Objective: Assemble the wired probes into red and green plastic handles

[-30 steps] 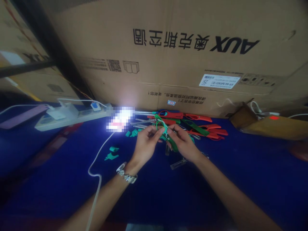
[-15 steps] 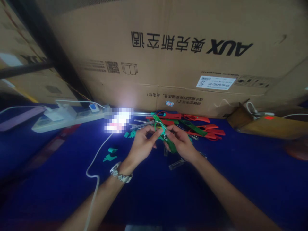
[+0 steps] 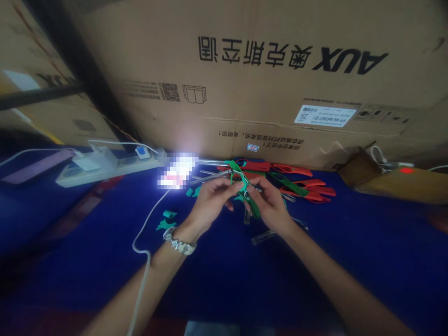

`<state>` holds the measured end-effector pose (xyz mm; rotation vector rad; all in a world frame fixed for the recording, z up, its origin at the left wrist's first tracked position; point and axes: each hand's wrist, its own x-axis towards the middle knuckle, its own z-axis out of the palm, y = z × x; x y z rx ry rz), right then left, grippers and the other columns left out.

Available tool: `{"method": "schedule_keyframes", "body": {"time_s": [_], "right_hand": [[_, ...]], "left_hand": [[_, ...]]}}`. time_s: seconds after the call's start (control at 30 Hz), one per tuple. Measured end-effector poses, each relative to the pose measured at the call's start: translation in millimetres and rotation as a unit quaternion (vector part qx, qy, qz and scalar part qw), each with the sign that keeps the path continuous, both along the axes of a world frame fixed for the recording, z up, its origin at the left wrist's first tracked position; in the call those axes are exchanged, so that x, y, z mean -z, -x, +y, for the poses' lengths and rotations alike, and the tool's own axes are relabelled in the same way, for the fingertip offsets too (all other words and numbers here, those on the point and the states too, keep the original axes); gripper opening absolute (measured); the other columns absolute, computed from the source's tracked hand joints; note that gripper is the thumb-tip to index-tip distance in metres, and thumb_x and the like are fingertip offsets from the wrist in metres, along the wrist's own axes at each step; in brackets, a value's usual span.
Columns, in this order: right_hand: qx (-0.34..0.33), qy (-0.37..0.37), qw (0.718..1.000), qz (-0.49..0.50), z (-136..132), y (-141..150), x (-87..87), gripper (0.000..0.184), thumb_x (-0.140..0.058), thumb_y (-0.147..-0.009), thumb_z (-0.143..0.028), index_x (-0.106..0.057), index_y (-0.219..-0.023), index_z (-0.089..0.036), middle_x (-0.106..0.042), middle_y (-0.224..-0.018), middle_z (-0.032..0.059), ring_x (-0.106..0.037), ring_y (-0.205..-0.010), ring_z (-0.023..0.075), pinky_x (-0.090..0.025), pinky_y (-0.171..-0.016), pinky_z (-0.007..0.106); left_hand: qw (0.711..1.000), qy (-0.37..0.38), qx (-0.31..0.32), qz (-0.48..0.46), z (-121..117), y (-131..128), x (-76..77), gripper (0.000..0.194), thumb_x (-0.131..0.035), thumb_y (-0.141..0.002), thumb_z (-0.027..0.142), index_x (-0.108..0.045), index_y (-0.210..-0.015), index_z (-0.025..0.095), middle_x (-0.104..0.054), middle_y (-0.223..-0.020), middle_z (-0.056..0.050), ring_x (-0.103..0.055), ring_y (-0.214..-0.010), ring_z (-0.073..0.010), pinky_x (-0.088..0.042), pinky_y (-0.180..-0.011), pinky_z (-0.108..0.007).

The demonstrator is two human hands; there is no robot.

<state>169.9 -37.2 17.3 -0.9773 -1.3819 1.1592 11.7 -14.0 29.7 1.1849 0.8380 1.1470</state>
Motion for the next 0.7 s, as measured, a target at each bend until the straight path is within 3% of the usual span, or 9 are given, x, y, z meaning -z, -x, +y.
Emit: {"method": "schedule_keyframes", "body": {"time_s": [0.33,0.53,0.7], "right_hand": [[-0.046,0.018,0.999,0.017,-4,-5,-1.9,0.035,-0.061,-0.090,-0.055,-0.047,-0.090,-0.023,-0.054,-0.053,-0.0084,-0.048,-0.041,0.0091,-0.038,-0.041,0.021],[-0.044,0.044,0.997,0.048,-3,5,2.6,0.034,-0.059,-0.092,-0.054,-0.052,-0.096,-0.022,-0.050,-0.050,-0.0100,-0.043,-0.034,0.0078,-0.035,-0.034,0.019],[-0.008,0.030,0.999,0.008,-1,9,10.6,0.036,-0.063,-0.089,-0.056,-0.053,-0.093,-0.021,-0.048,-0.051,-0.0110,-0.043,-0.031,0.0065,-0.036,-0.030,0.017]], "left_hand": [[0.993,-0.058,0.060,0.079,9,11,0.7,0.029,-0.081,-0.075,0.044,-0.070,-0.069,0.017,-0.062,-0.071,-0.003,-0.056,-0.056,-0.0109,-0.051,-0.044,-0.021],[0.987,-0.015,0.101,0.121,12,17,-4.6,0.031,-0.081,-0.073,0.042,-0.068,-0.069,0.014,-0.062,-0.073,-0.002,-0.058,-0.058,-0.0102,-0.055,-0.048,-0.022],[0.987,0.004,0.102,0.128,13,16,2.0,0.029,-0.081,-0.073,0.039,-0.068,-0.071,0.013,-0.062,-0.073,-0.002,-0.058,-0.060,-0.0105,-0.055,-0.046,-0.021]]}}
